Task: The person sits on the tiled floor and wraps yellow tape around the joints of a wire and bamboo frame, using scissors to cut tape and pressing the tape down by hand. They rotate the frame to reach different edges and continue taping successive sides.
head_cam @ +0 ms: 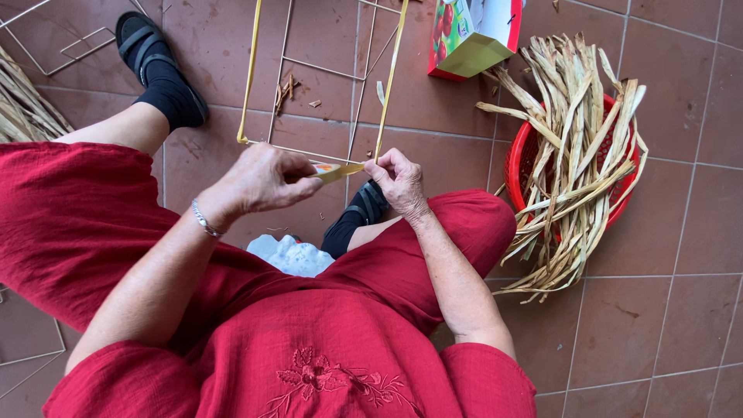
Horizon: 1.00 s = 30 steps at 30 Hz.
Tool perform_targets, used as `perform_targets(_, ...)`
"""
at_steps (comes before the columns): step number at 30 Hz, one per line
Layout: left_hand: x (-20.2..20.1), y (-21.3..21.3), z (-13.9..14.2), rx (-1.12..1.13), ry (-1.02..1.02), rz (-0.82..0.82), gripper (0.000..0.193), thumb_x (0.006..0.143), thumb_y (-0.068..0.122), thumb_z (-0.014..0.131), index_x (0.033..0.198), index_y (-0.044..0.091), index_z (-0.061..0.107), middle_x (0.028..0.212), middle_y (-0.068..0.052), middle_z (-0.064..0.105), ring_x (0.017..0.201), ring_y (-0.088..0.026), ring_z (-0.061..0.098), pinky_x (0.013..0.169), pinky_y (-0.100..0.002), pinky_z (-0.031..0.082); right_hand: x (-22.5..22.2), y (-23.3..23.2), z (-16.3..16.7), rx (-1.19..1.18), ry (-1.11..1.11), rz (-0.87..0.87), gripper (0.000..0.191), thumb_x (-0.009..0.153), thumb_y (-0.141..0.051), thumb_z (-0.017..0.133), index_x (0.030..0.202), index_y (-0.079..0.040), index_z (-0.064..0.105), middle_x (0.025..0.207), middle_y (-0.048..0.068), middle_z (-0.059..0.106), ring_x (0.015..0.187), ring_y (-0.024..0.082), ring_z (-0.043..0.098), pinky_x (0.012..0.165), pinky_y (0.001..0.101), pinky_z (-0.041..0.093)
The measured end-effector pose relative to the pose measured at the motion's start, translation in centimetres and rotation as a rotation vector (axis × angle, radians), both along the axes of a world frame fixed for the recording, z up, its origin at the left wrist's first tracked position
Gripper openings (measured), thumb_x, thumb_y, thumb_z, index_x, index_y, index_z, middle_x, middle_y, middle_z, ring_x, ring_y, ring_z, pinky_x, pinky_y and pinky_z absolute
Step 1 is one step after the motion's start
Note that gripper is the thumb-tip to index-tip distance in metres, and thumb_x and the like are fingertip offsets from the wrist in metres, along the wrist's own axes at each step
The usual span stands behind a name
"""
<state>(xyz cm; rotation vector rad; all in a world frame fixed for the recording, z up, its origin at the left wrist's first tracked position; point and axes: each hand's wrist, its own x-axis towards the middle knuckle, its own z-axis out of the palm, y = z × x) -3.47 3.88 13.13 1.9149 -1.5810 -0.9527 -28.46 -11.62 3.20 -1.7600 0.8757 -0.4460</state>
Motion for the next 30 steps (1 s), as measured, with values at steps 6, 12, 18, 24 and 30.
perform_targets(6, 4.5, 2.8, 1.4, 0.151, 0.097, 0.094, 0.032, 0.084, 0.039, 0.074, 0.096, 0.01, 0.08, 0.07, -0.011, 0.076, 0.063, -0.022, 0.075, 0.063, -0.035, 0.059, 0.6, 0.2, 0.2, -0.039, 0.018, -0.008, 0.016, 0.097, -0.014, 0.076, 0.091, -0.003, 0.065, 0.085, 0.004, 0.076, 0.082, 0.006, 0.072, 0.073, 0.0235, 0.06)
perform_targets(12, 9.7, 5.9, 1.4, 0.057, -0.013, 0.16, 0.034, 0.083, 0.04, 0.082, 0.087, 0.006, 0.08, 0.065, -0.009, 0.072, 0.057, -0.019, 0.07, 0.057, -0.033, 0.056, 0.9, -0.1, 0.0, -0.042, 0.005, -0.002, 0.015, 0.096, -0.012, 0.075, 0.091, -0.002, 0.065, 0.087, 0.005, 0.077, 0.085, 0.008, 0.075, 0.075, 0.0241, 0.062)
perform_targets(18, 11.4, 5.1, -2.3, -0.08, -0.504, 0.206, 0.052, 0.083, 0.061, 0.084, 0.077, 0.01, 0.078, 0.064, -0.01, 0.067, 0.061, -0.026, 0.067, 0.061, -0.038, 0.054, 0.9, -0.5, -0.9, 0.013, -0.036, 0.003, 0.015, 0.097, -0.01, 0.074, 0.093, 0.0, 0.064, 0.09, 0.008, 0.077, 0.087, 0.01, 0.073, 0.078, 0.0256, 0.061)
perform_targets(24, 11.7, 3.8, -4.6, 0.088, -0.534, 0.263, 0.059, 0.076, 0.073, 0.081, 0.077, 0.014, 0.078, 0.061, -0.006, 0.068, 0.058, -0.02, 0.068, 0.056, -0.035, 0.053, 0.8, -0.8, -1.3, 0.067, -0.067, 0.025, 0.014, 0.099, -0.01, 0.071, 0.094, -0.001, 0.062, 0.094, 0.008, 0.077, 0.091, 0.01, 0.074, 0.082, 0.0255, 0.062)
perform_targets(30, 11.2, 3.8, -4.5, 0.159, -0.401, 0.323, 0.049, 0.079, 0.061, 0.083, 0.093, 0.014, 0.077, 0.074, -0.004, 0.072, 0.065, -0.018, 0.07, 0.056, -0.035, 0.053, 0.6, -0.9, -1.6, 0.107, -0.053, 0.016, 0.014, 0.098, -0.011, 0.072, 0.094, 0.0, 0.063, 0.094, 0.008, 0.077, 0.089, 0.009, 0.073, 0.079, 0.0247, 0.061)
